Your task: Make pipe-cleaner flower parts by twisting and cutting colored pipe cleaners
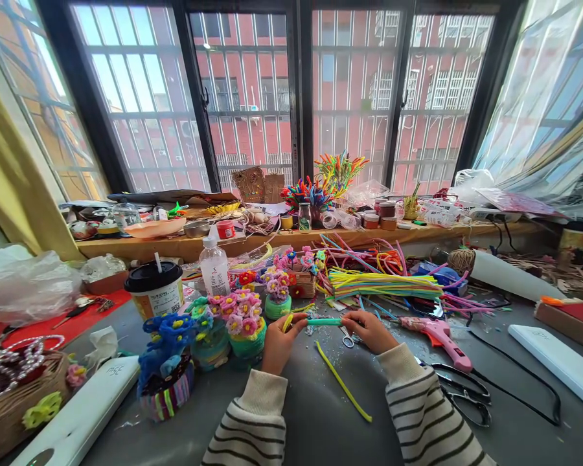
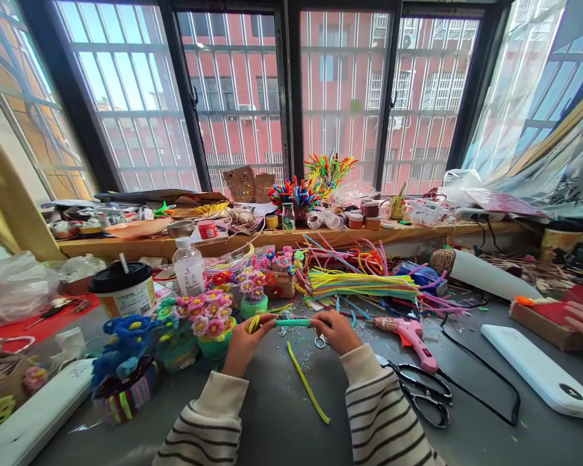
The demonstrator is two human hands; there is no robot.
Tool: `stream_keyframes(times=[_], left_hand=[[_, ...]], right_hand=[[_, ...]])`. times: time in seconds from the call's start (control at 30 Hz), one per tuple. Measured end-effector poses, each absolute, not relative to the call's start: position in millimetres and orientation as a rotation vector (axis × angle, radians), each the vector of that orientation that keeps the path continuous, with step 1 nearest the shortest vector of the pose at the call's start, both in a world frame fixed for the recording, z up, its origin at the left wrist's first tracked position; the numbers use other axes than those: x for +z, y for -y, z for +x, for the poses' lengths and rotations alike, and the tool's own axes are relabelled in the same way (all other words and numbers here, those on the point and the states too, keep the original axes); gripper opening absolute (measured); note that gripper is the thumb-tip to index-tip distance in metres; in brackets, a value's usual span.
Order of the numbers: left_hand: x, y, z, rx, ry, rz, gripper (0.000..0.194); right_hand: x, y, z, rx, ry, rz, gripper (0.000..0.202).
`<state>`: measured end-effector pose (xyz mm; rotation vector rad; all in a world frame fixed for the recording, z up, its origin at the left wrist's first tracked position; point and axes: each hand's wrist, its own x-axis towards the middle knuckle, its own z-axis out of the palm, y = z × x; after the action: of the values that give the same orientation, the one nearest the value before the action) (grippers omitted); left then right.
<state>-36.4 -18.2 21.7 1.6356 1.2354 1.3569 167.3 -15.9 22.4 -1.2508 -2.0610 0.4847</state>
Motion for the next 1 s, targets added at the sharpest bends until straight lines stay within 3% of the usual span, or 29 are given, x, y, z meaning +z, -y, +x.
stream_keyframes(times=[0.17, 0.4, 0.57, 0.77, 1.0], left_hand=[[15.9, 16.6, -36.8, 1.187, -1.320, 2.105, 0.018], [12.0, 16.9, -37.4, 0.946, -1.512, 2.507, 0.023], [14.3, 18.1, -41.9, 1.056, -1.633, 2.420, 0.019], [16.6, 18.0, -41.0, 1.197, -1.352, 2.166, 0.021], [28.6, 25.3, -35.8, 0.975, -1.088, 2.001, 0.024]], right_hand=[[20.0, 13.9, 168.4, 0.393, 2.084, -1.344, 0.038], [17.0, 11.4, 176.2, 0.342, 2.096, -1.342, 0.029], [23.1, 13.1, 187.7, 0.577, 1.880, -1.284, 0.031], [26.3, 16.5, 192.4, 1.037, 1.458, -0.984, 0.022], [33.5, 25.8, 188.3, 1.370, 1.135, -0.454, 0.022]])
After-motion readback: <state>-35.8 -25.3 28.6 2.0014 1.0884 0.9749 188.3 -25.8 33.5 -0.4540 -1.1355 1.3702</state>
